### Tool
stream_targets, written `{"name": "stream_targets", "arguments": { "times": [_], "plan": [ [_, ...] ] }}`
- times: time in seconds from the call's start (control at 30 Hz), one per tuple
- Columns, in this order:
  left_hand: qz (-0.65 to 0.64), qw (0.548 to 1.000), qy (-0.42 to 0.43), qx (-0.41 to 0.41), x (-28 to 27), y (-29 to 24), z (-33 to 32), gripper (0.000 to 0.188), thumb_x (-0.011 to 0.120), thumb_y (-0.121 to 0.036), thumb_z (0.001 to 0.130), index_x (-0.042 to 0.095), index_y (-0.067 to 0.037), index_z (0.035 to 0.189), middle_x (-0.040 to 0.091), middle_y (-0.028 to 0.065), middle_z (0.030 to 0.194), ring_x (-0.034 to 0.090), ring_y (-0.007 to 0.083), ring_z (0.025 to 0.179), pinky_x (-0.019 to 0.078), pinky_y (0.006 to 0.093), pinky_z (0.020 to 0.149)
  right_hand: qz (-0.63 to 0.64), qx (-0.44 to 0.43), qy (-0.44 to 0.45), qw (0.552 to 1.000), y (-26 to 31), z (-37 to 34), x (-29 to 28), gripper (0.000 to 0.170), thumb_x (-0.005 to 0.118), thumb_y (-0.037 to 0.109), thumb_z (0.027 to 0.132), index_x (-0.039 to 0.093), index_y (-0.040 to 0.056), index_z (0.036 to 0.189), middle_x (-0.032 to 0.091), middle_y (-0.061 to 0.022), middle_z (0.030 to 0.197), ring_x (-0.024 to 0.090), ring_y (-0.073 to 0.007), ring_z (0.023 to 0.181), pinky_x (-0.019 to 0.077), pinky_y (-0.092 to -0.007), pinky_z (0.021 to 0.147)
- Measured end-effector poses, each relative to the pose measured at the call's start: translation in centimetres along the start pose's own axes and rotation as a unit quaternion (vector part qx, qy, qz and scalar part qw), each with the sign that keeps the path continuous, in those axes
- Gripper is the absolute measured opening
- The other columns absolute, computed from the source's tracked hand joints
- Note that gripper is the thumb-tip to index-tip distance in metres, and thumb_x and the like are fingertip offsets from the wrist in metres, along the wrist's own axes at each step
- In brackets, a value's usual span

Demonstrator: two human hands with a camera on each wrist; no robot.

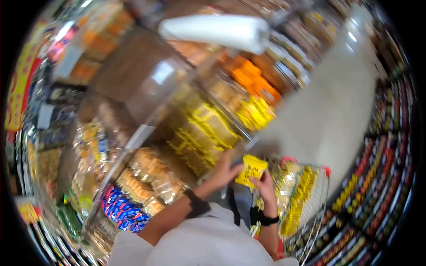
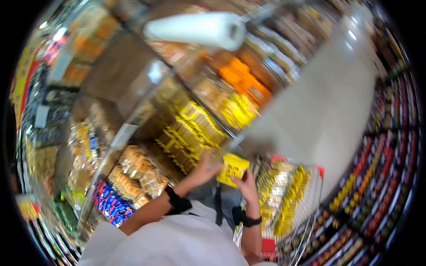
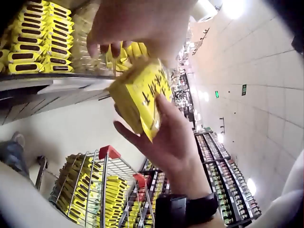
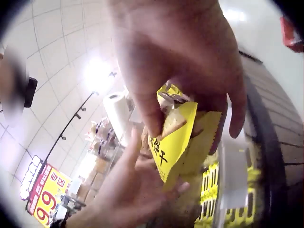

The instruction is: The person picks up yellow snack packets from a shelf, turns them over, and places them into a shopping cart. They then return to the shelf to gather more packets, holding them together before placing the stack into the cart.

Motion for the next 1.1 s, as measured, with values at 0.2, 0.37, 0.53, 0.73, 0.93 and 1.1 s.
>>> {"name": "stream_targets", "arguments": {
  "times": [0.2,0.37,0.53,0.73,0.93,1.1],
  "plan": [
    [0.278,0.94,0.032,-0.195,-0.2,6.0,-0.7,0.082,0.061,-0.041,0.075,0.022,0.001,0.132,0.031,0.025,0.129,0.031,0.0381,0.119,0.0248,0.0466,0.098,-0.047,-0.058,-0.3,0.951,-0.6,-6.0,-12.1,0.052,0.062,-0.005,0.068,0.043,0.0022,0.116,0.055,-0.0078,0.106,0.053,-0.0187,0.097,0.0407,-0.0294,0.085],
    [0.139,0.978,0.119,-0.101,1.6,7.9,-2.1,0.08,0.065,-0.026,0.073,0.019,0.005,0.132,0.037,0.0265,0.123,0.038,0.0378,0.114,0.0307,0.04,0.095,-0.23,-0.04,-0.411,0.881,-6.7,-9.5,-22.5,0.039,0.058,-0.003,0.066,0.047,0.0012,0.103,0.059,-0.0092,0.094,0.056,-0.02,0.084,0.045,-0.0306,0.073],
    [0.176,0.958,0.158,-0.163,1.4,7.5,-1.8,0.079,0.063,-0.027,0.075,0.018,0.01,0.13,0.031,0.028,0.129,0.032,0.0373,0.12,0.025,0.0373,0.101,-0.566,0.219,-0.387,0.694,-13.5,-11.0,-26.0,0.038,0.064,0.013,0.066,0.051,0.0055,0.101,0.06,-0.0151,0.086,0.057,-0.0323,0.083,0.0475,-0.0407,0.068],
    [0.171,0.937,0.24,-0.186,0.8,7.6,-1.6,0.082,0.058,-0.031,0.081,0.008,0.006,0.134,0.019,0.0232,0.137,0.019,0.0293,0.128,0.0163,0.0334,0.104,-0.69,0.321,-0.273,0.588,-18.8,-10.6,-26.3,0.032,0.054,0.009,0.077,0.049,0.0124,0.108,0.054,-0.014,0.106,0.047,-0.0315,0.104,0.0403,-0.0471,0.081],
    [0.173,0.922,0.281,-0.204,0.4,6.8,-0.9,0.082,0.059,-0.029,0.082,0.006,0.007,0.133,0.018,0.0239,0.136,0.019,0.0278,0.128,0.0161,0.0326,0.104,-0.798,0.199,-0.249,0.511,-22.8,-9.3,-27.2,0.031,0.049,0.009,0.081,0.049,0.0147,0.112,0.05,-0.0104,0.115,0.041,-0.0296,0.113,0.037,-0.0458,0.085],
    [0.178,0.923,0.283,-0.191,0.3,6.5,-0.9,0.081,0.059,-0.028,0.082,0.007,0.007,0.133,0.019,0.0237,0.135,0.019,0.0273,0.127,0.0159,0.0324,0.104,-0.705,0.333,-0.146,0.609,-25.5,-10.5,-26.0,0.041,0.053,0.009,0.079,0.046,0.0189,0.118,0.033,-0.0071,0.135,0.03,-0.0325,0.124,0.0306,-0.0509,0.096]
  ]
}}
Point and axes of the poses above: each hand's wrist, its own z-axis towards the middle knuckle, its own x-axis out of the palm, y = z × x, the point moved 1 cm from there along z, towards the middle knuckle
